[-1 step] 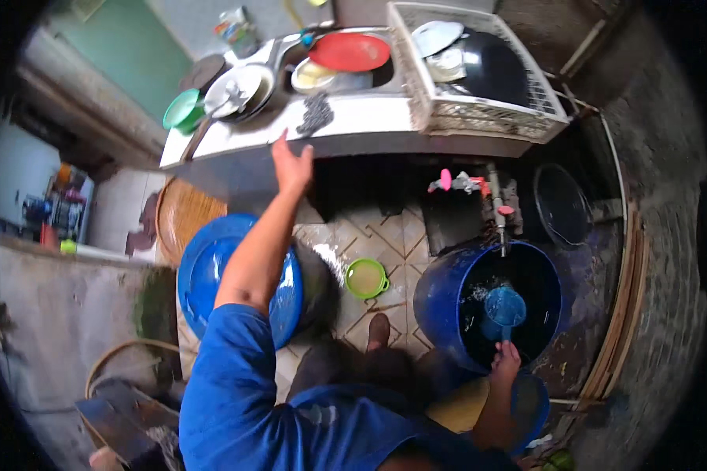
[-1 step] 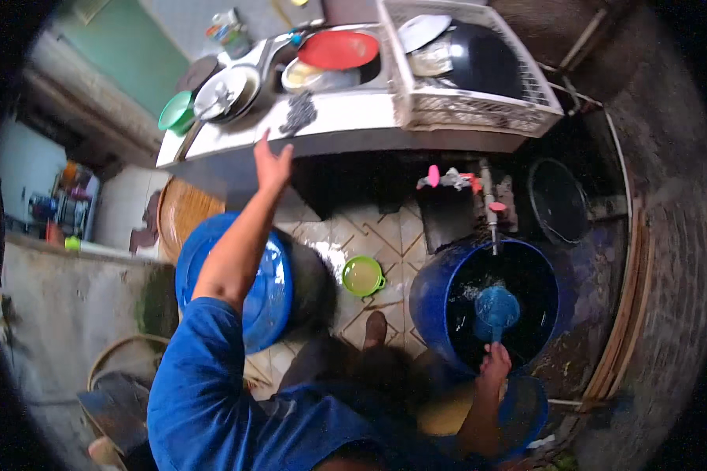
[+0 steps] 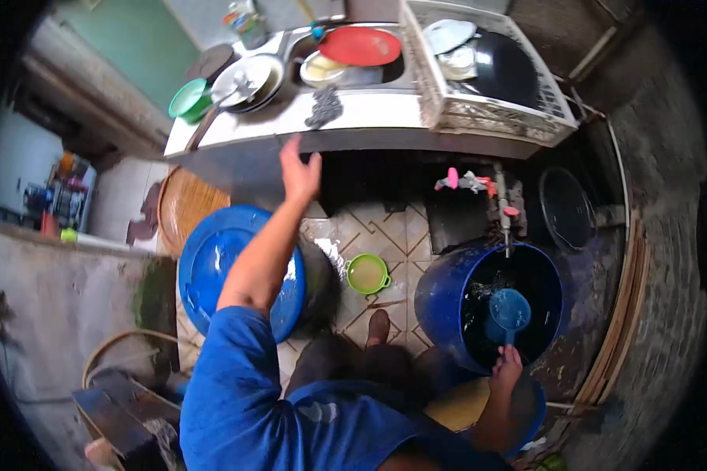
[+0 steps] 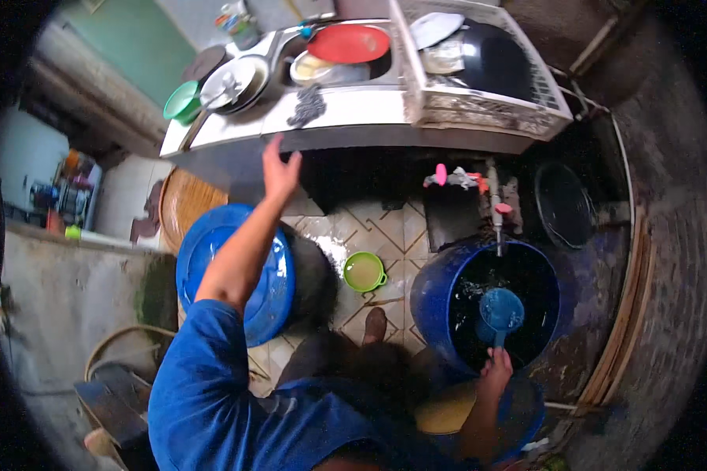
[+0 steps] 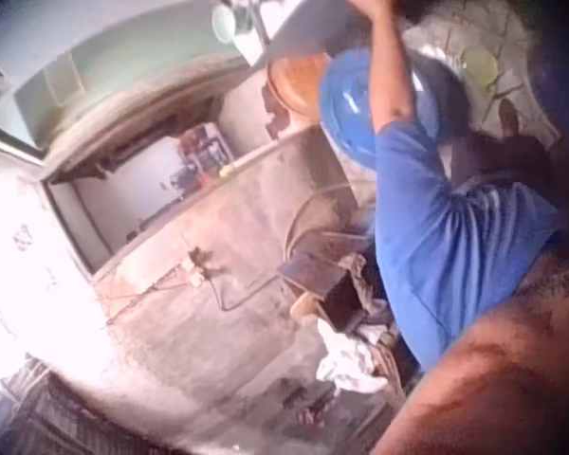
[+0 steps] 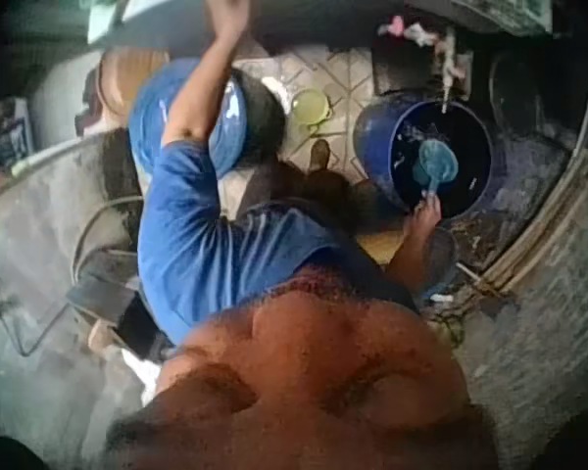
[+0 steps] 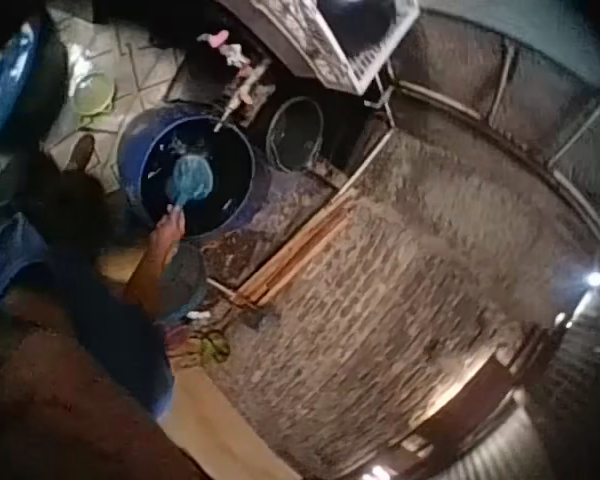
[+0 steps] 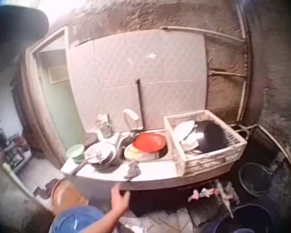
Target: The person washes a blue plastic barrel and its lid by hand with water and a steel wool scrubber, then pours water to rinse both parts.
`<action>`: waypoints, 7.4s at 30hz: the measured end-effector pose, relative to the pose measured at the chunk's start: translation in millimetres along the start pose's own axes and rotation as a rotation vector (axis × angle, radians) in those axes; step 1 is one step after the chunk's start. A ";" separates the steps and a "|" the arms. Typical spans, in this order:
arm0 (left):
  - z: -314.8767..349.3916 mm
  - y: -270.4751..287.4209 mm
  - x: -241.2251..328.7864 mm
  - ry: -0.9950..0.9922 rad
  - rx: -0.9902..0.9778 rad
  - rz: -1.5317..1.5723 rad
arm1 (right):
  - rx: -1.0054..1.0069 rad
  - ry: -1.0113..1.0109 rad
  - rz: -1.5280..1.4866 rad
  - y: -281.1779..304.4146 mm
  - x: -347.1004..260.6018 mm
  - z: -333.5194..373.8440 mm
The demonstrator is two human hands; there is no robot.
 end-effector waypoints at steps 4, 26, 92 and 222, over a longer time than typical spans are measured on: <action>172.6 38.2 -94.3 0.002 -0.383 -0.334 | 0.025 0.086 -0.079 -17.2 -34.4 68.5; 279.6 93.3 -142.6 0.114 -0.922 -0.553 | -0.840 0.003 0.704 -313.2 70.2 156.5; 141.1 157.5 -300.2 0.304 -0.264 -0.695 | -0.939 1.017 0.978 -623.3 110.8 264.6; 502.9 293.3 -211.7 1.431 1.263 -0.012 | -0.949 0.784 0.864 -430.8 202.0 206.2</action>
Point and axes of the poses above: each hand's wrist, its own z-axis away from the middle knuckle, its own y-axis out of the back of the hand, x = y × z, the point moved 1 cm from there along -z, towards the middle knuckle, and after that the axes turned 4 degrees about -y, right-handed, at the moved point
